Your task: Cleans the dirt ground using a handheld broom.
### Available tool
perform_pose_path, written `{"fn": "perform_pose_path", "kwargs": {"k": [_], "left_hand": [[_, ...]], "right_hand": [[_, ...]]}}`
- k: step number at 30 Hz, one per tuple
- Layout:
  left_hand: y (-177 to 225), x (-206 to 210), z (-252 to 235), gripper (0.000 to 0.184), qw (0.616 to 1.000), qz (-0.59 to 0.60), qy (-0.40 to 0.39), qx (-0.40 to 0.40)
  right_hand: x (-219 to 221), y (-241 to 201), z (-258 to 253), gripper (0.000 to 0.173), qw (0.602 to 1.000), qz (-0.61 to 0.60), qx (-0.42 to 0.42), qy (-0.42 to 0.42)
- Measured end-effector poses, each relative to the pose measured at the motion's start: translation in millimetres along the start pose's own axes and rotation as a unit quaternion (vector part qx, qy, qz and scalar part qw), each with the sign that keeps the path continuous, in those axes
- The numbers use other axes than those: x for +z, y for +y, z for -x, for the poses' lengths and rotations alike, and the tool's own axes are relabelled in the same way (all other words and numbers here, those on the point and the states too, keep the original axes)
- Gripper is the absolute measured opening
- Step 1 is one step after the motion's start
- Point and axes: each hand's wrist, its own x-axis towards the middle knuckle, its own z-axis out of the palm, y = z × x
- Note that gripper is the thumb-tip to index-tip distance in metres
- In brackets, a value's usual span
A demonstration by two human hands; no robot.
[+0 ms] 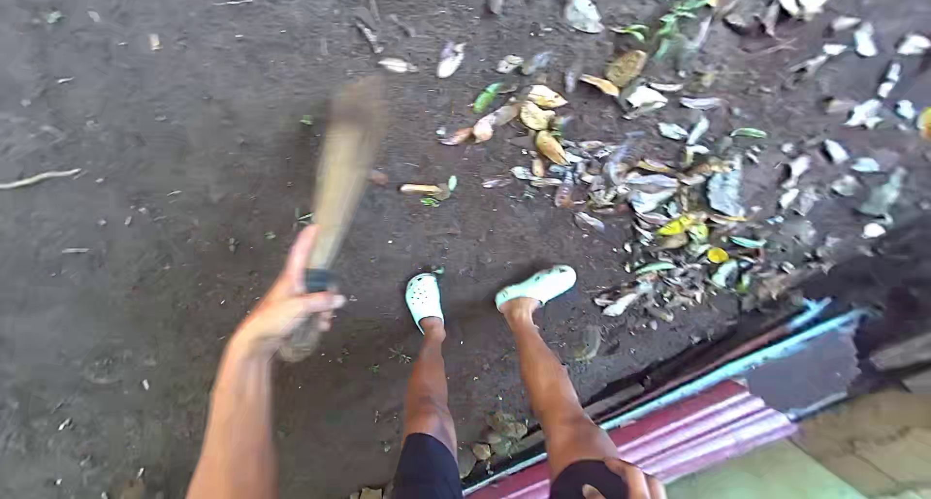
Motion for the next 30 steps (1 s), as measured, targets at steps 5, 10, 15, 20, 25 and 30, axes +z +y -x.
{"fn": "perform_pose_path", "kwargs": {"k": [5,10,15,20,25,30], "left_hand": [[-25.0,89.7,-99.2,0.069,0.955,0.034,0.25,-0.153],[-36.6,398.6,-192.0,0.108,0.981,-0.017,-0.107,-0.16],[6.8,500.2,-119.4,0.12,0.947,-0.03,-0.304,-0.102],[-13.7,372.6,-97.2,0.118,0.993,0.015,0.044,-0.106],[-32.2,522.2,-216.8,0.055,0.973,0.016,0.104,-0.206],[-35.8,755.8,-262.7,0.135,0.976,-0.045,-0.144,-0.16]], "right_hand": [[48.2,66.1,-51.7,0.067,0.972,-0.026,-0.158,0.17],[23.5,92.0,-67.2,0.062,0.974,-0.07,-0.148,0.158],[1.1,125.9,-84.1,0.059,0.969,-0.129,-0.161,0.136],[-21.4,146.6,-106.5,0.054,0.963,-0.176,-0.167,0.116],[-42.2,170.3,-125.6,0.052,0.957,-0.221,-0.164,0.087],[-56.2,189.2,-133.2,0.053,0.945,-0.288,-0.143,0.064]]}}
